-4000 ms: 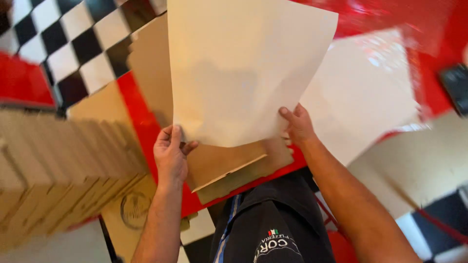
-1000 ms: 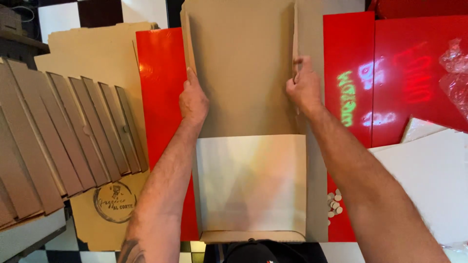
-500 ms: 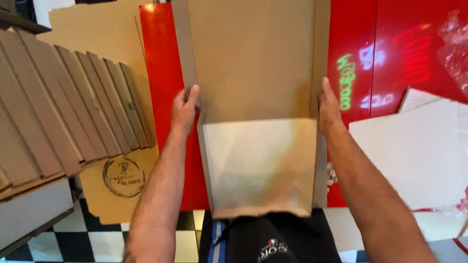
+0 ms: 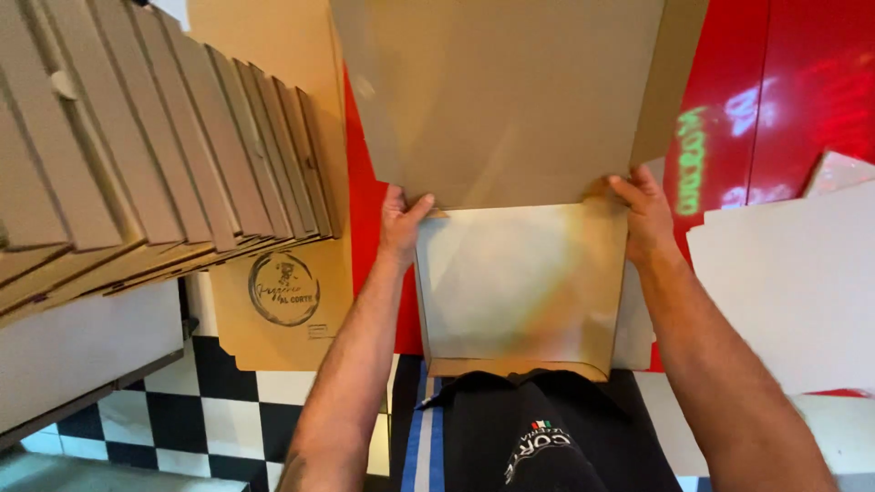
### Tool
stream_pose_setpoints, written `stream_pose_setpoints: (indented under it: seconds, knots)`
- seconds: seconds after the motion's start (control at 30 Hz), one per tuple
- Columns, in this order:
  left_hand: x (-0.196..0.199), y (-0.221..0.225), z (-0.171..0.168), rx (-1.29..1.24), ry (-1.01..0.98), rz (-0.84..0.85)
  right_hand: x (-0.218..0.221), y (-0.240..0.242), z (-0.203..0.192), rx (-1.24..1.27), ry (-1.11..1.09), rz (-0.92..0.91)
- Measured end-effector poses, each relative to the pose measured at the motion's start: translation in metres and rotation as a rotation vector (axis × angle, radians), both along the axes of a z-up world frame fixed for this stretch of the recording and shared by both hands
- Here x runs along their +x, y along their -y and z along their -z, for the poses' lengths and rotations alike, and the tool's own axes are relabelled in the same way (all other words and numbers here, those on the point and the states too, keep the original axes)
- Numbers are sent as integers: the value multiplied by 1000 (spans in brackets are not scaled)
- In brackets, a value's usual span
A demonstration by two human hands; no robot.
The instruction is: The person repeatedly assembles flat cardboard pizza boxes by folding the side flaps, inserting a white paper liner, closing the lid, and stacking the finished boxes on a red counter. The process is repeated multiple times in a consistent sequence.
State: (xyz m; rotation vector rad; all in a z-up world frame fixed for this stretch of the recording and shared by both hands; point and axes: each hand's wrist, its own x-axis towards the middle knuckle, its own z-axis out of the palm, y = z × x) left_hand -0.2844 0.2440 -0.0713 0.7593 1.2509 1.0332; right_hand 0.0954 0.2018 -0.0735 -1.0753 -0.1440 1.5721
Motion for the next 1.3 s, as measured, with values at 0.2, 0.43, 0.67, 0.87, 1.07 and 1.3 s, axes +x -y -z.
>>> stream_pose_setpoints:
  seconds: [0.2, 0.43, 0.67, 0.87, 1.07, 1.3]
  knots:
    - [1, 1, -15, -11, 215, 28, 7, 14, 61, 188, 101, 18]
    - [-15, 8, 10, 26, 52, 99, -7, 16, 17, 200, 160, -11]
    - [-33, -5, 35, 144, 455, 342, 30, 20, 44, 363, 22, -223]
    - [-35, 5, -62, 422, -216, 130, 60, 29, -42, 435, 1042, -322]
    - [-11, -1, -192, 640, -962, 458, 84, -3, -127, 595, 1517, -704]
    - [18, 6, -263, 507, -1069, 459, 72, 0, -176, 636, 1694, -642]
